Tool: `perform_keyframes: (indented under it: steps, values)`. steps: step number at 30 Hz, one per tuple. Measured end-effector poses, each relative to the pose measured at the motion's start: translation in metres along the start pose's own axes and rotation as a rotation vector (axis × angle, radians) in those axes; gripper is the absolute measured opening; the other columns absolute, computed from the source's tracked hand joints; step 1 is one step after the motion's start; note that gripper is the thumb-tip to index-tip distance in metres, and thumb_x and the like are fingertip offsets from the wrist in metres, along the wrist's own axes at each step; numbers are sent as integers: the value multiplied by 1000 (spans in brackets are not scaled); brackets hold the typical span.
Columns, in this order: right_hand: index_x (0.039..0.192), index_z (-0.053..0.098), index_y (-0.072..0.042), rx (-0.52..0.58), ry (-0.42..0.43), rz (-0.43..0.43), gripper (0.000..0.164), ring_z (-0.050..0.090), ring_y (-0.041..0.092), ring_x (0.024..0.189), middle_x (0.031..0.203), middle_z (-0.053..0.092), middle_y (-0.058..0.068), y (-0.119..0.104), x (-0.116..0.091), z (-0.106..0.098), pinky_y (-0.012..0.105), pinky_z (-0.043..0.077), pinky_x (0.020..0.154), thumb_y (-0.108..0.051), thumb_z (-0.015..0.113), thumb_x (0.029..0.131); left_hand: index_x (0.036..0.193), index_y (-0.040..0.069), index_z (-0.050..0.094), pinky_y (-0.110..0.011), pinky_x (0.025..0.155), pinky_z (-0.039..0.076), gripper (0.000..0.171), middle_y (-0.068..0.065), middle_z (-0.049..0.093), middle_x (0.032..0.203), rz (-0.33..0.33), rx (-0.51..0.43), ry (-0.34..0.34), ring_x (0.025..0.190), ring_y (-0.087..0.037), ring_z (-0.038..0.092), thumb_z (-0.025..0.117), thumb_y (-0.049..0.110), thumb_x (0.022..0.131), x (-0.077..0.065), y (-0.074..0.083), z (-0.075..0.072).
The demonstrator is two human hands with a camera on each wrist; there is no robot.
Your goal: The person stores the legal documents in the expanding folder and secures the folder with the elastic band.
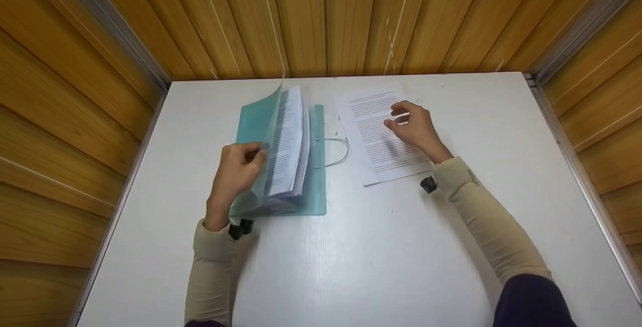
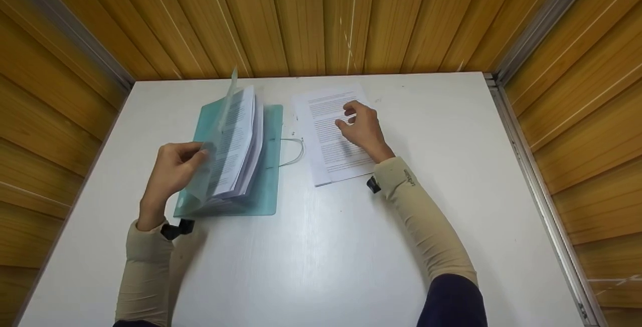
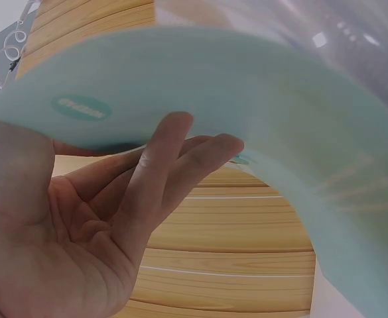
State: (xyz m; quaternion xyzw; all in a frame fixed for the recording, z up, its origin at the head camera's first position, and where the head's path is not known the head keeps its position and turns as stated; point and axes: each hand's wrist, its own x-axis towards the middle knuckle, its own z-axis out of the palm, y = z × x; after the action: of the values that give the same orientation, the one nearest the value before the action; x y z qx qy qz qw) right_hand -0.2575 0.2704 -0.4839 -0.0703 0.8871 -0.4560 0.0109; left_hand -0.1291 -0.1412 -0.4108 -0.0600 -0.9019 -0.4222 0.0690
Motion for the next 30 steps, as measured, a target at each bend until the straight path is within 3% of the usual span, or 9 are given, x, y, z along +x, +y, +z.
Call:
perform_keyframes:
  steps: [3,10,16,24,30]
  values:
    - [139,62,1,-9,0,21,47,67,41,122,136,65,22,5,1,-4,53,56,102,-18,75,98,113,-4,81,-25,53,35,27,-10,64,75,-2,2,-2,63,-20,52,60,5,100,1,1,0]
    - [141,60,3,-33,5,37,49,66,43,123,137,64,24,18,4,-13,53,54,104,-19,73,99,117,-5,80,-25,54,38,27,-14,77,88,7,-4,0,65,-19,55,61,4,99,1,1,0]
    - [142,59,3,-51,10,71,49,65,43,125,140,62,24,29,3,-21,54,53,106,-19,73,100,115,-5,80,-25,54,36,27,-12,70,79,3,2,1,63,-19,52,61,5,99,0,1,0]
    - [145,58,0,-74,16,139,51,61,42,129,144,60,24,44,-1,-27,55,50,110,-21,72,100,121,-7,77,-26,61,46,30,-18,79,99,-10,3,-3,72,-22,61,62,6,100,0,0,1]
    - [144,57,2,-97,16,153,52,61,43,127,142,61,26,54,-5,-31,57,50,108,-19,75,99,119,-7,78,-26,58,44,28,-17,78,94,-2,3,-1,70,-22,60,61,6,99,0,0,1]
